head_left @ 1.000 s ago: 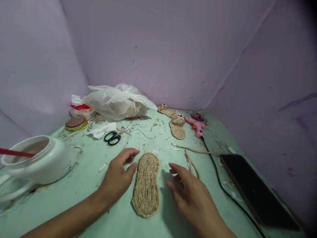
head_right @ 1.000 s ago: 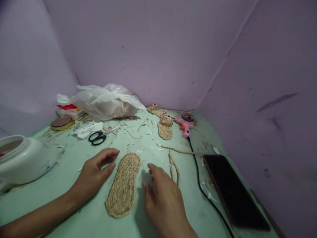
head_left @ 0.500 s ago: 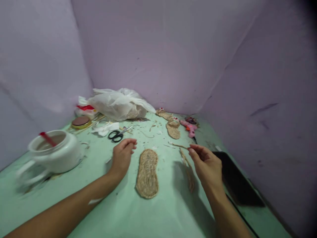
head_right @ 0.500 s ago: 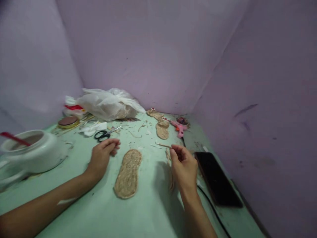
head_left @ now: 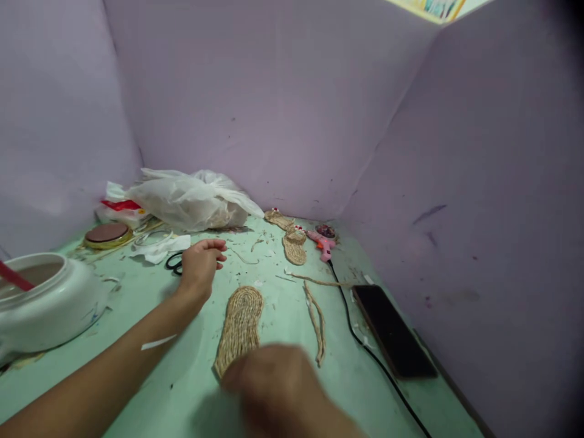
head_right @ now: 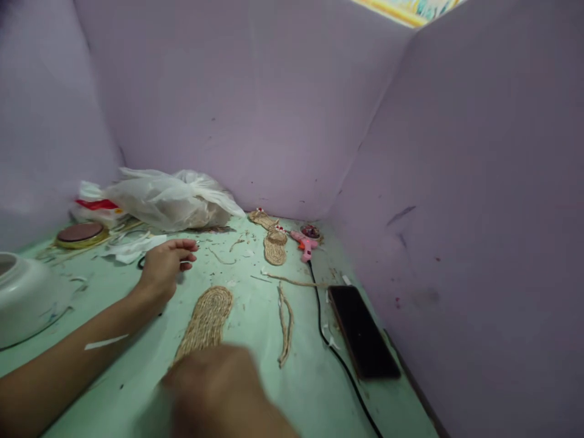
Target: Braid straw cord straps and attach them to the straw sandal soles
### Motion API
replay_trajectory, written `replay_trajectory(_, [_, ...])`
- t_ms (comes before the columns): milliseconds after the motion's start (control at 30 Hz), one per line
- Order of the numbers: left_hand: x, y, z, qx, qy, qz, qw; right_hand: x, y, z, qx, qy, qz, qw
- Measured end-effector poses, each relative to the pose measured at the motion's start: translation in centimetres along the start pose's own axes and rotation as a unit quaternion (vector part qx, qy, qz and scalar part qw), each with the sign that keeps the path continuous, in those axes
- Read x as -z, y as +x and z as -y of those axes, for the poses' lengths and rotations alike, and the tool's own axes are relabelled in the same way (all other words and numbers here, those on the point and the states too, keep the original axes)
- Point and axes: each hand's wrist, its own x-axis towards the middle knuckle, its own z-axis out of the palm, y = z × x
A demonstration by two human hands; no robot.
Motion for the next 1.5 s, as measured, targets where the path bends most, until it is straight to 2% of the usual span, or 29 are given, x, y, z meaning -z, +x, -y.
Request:
replay_trajectory(33, [0.0, -0.3, -0.1, -0.014, 0.011, 0.011, 1.0, 1.7, -0.4, -1.3, -0.056, -0.032, -0.076, 0.995])
replay_trajectory(67, [-0.1, -0.7, -0.3, -0.031, 0.024, 0.024, 0.999, 3.4, -0.8, -2.8, -0.16, -0.087, -0.202, 0.962])
replay_trajectory(100, [-0.2, -1.1, -0.4, -0.05, 0.039, 0.036, 0.997, 5.0, -1.2, -4.3, -0.263, -0.135, -0.279, 0.914])
replay_trajectory(133, [-0.4, -1.5, -0.5, -0.069, 0.055, 0.048, 0.995, 6.2, -1.6, -5.7, -0.357, -0.169, -0.309, 0.865])
replay_trajectory(167, [-0.4, -1.9, -0.6, -0.087, 0.071, 0.06, 0.992, 7.2, -2.1, -7.0, -0.427, -0.189, -0.307, 0.829])
replay_trajectory(200, [-0.5, -2.2, -0.6, -0.103, 0.087, 0.071, 0.988, 7.7, -2.5, -8.2, -0.445, -0.192, -0.301, 0.821])
replay_trajectory(333, [-0.1, -2.6, 0.2, -0.132, 0.138, 0.108, 0.976, 6.8, -3.2, -10.6, -0.468, -0.19, -0.249, 0.827])
replay_trajectory(467, [0.5, -2.1, 1.7, -0.134, 0.197, 0.125, 0.963, 5.3, -2.5, -11.0, -0.467, -0.202, -0.211, 0.834])
replay_trajectory(633, [0.6, -1.8, 2.7, -0.113, 0.251, 0.135, 0.952, 5.3, -2.4, -11.2, -0.479, -0.212, -0.212, 0.825])
replay_trajectory(700, [0.6, -1.9, 2.8, -0.098, 0.27, 0.135, 0.948, 5.5, -2.7, -11.1, -0.473, -0.191, -0.265, 0.819])
replay_trajectory(833, [0.6, -2.3, 2.7, -0.072, 0.318, 0.173, 0.929, 5.6, -3.2, -10.7, -0.424, -0.095, -0.451, 0.779])
replay_trajectory(933, [0.6, -2.7, 2.6, -0.073, 0.362, 0.2, 0.908, 5.5, -3.1, -10.3, -0.404, 0.011, -0.491, 0.772])
replay_trajectory(1000, [0.6, -2.8, 2.6, -0.074, 0.381, 0.201, 0.9, 5.3, -2.8, -10.1, -0.401, 0.074, -0.47, 0.783])
replay_trajectory(1033, [0.6, -2.8, 2.6, -0.074, 0.386, 0.2, 0.898, 5.1, -2.7, -9.9, -0.4, 0.068, -0.453, 0.794])
replay_trajectory(1100, [0.7, -2.8, 2.7, -0.075, 0.383, 0.2, 0.899, 4.9, -2.3, -9.5, -0.377, -0.028, -0.423, 0.824])
replay_trajectory(1167, [0.8, -2.7, 2.8, -0.076, 0.368, 0.201, 0.905, 4.5, -1.7, -8.8, -0.326, -0.144, -0.408, 0.84])
replay_trajectory(1233, [0.8, -2.6, 2.9, -0.075, 0.35, 0.202, 0.912, 3.7, -0.8, -7.9, -0.299, -0.153, -0.407, 0.849])
replay_trajectory(1267, [0.8, -2.6, 3.0, -0.074, 0.338, 0.204, 0.916, 3.2, -0.3, -7.5, -0.308, -0.099, -0.396, 0.859])
replay_trajectory(1333, [0.8, -2.5, 3.2, -0.073, 0.31, 0.211, 0.924, 2.0, 0.8, -7.0, -0.362, 0.074, -0.33, 0.869])
replay_trajectory(1400, [0.8, -2.4, 3.4, -0.071, 0.29, 0.22, 0.929, 0.9, 1.9, -7.0, -0.406, 0.213, -0.271, 0.847])
replay_trajectory(1500, [0.8, -2.5, 3.3, -0.081, 0.309, 0.235, 0.918, 0.0, 3.0, -7.6, -0.427, 0.295, -0.26, 0.814])
